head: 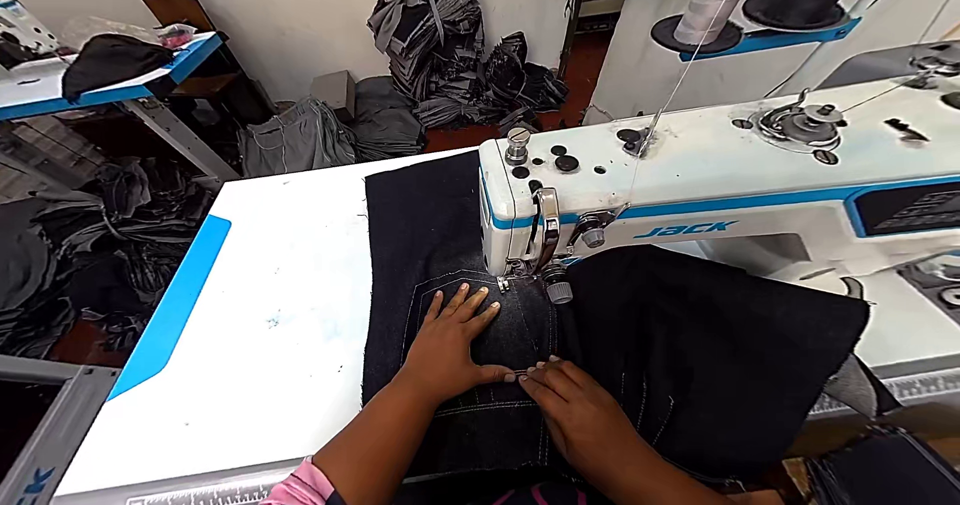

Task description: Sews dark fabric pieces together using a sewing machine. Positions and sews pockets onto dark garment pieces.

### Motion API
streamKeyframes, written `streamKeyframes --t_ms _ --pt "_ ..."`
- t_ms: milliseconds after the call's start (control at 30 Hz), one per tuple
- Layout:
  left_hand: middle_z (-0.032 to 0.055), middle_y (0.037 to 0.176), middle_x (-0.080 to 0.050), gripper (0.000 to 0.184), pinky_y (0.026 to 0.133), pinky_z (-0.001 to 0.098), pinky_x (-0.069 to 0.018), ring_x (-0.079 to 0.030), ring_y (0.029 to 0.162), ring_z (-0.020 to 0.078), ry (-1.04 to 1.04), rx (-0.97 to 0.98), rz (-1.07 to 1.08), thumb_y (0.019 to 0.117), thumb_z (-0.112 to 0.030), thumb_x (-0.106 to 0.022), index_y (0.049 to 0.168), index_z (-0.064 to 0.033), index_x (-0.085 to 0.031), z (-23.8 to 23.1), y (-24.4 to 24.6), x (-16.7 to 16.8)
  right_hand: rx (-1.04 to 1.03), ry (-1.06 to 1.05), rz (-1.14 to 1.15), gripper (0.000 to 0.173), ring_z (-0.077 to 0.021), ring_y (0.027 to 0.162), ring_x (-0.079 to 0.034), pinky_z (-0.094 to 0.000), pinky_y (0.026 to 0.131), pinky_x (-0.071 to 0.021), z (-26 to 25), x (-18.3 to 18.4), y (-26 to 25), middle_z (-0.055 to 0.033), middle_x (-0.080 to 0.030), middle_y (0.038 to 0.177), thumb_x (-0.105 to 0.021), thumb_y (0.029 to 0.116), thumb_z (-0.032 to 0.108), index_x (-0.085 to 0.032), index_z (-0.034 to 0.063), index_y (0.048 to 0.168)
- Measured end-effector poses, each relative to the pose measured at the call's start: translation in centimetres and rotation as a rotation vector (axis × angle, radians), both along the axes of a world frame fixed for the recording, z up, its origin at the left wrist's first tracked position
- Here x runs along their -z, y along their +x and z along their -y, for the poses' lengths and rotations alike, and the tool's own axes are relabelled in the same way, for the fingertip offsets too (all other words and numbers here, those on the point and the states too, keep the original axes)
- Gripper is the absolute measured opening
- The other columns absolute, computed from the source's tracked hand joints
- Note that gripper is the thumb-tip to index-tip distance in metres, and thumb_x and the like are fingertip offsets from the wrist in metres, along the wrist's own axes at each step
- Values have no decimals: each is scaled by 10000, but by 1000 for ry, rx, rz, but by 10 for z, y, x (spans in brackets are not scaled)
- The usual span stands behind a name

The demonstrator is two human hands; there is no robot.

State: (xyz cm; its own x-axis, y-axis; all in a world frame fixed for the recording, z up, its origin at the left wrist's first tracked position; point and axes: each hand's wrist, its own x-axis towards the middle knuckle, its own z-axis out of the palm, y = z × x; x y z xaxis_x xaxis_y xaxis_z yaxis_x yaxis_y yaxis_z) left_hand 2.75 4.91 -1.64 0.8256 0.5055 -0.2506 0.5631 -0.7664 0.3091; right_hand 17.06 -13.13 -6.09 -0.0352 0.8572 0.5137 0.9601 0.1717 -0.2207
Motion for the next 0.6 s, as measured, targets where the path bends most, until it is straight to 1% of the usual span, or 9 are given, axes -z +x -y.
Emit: streamKeyframes --t_ms 33,67,133,233,367,433,500,533,600 --pt "-28 1696 -277 958 1272 549 -21 -99 1600 196 10 3 9 804 -806 -605 1572 -259 -440 -3 1 1 -4 -16 10 312 -272 1104 -713 -393 1015 -541 2 2 1 -91 -755 1117 -488 1003 186 -759 73 1107" --pt "-27 1695 -280 950 1271 550 -26 -103 1599 196 19 6 17 808 -803 -604 1572 -261 -441 -7 2 2 -3 -43 19 379 -282 1163 -694 -413 1039 -525 3 3 1 -102 -742 1192 -453 1037 274 -747 68 1158" --pt "-10 1690 -293 939 1268 560 -36 -115 1599 213 43 21 43 813 -787 -615 1569 -257 -447 -16 5 4 -4 -97 22 443 -301 1231 -664 -441 1059 -514 -2 1 3 -116 -713 1278 -435 1047 345 -732 62 1215" --pt "32 1660 -359 920 1260 583 -50 -164 1590 261 55 38 100 803 -748 -670 1539 -224 -495 -33 11 5 -20 -200 -8 442 -321 1300 -619 -455 1095 -486 -14 -8 9 -132 -673 1356 -456 1051 337 -712 46 1263" --pt "42 1656 -366 911 1262 567 -35 -167 1589 259 56 25 55 801 -735 -691 1483 -145 -562 -51 23 0 -14 -354 -63 449 -324 1378 -551 -473 1152 -424 -30 -22 16 -131 -619 1438 -452 1075 334 -674 36 1326" --pt "32 1669 -340 908 1265 559 -24 -154 1591 254 57 20 34 805 -740 -683 1476 -140 -566 -61 29 0 17 -449 -71 460 -317 1427 -498 -480 1192 -365 -37 -29 14 -136 -573 1490 -426 1089 317 -630 27 1381" --pt "35 1670 -337 910 1264 563 -31 -154 1591 262 68 26 49 802 -744 -682 1480 -149 -562 -70 32 2 47 -561 -63 483 -294 1490 -413 -477 1236 -280 -44 -33 12 -129 -494 1563 -363 1111 304 -552 29 1460" --pt "40 1670 -336 921 1264 564 -33 -152 1591 265 70 27 64 797 -746 -685 1487 -151 -555 -74 34 4 61 -580 -62 486 -290 1503 -391 -481 1244 -260 -46 -33 11 -126 -475 1578 -349 1113 295 -530 31 1479" --pt "51 1665 -344 935 1260 580 -49 -169 1587 277 80 23 96 790 -740 -700 1497 -149 -542 -83 37 5 92 -568 -62 483 -294 1502 -393 -495 1242 -259 -49 -30 10 -121 -473 1581 -351 1109 280 -520 33 1488"
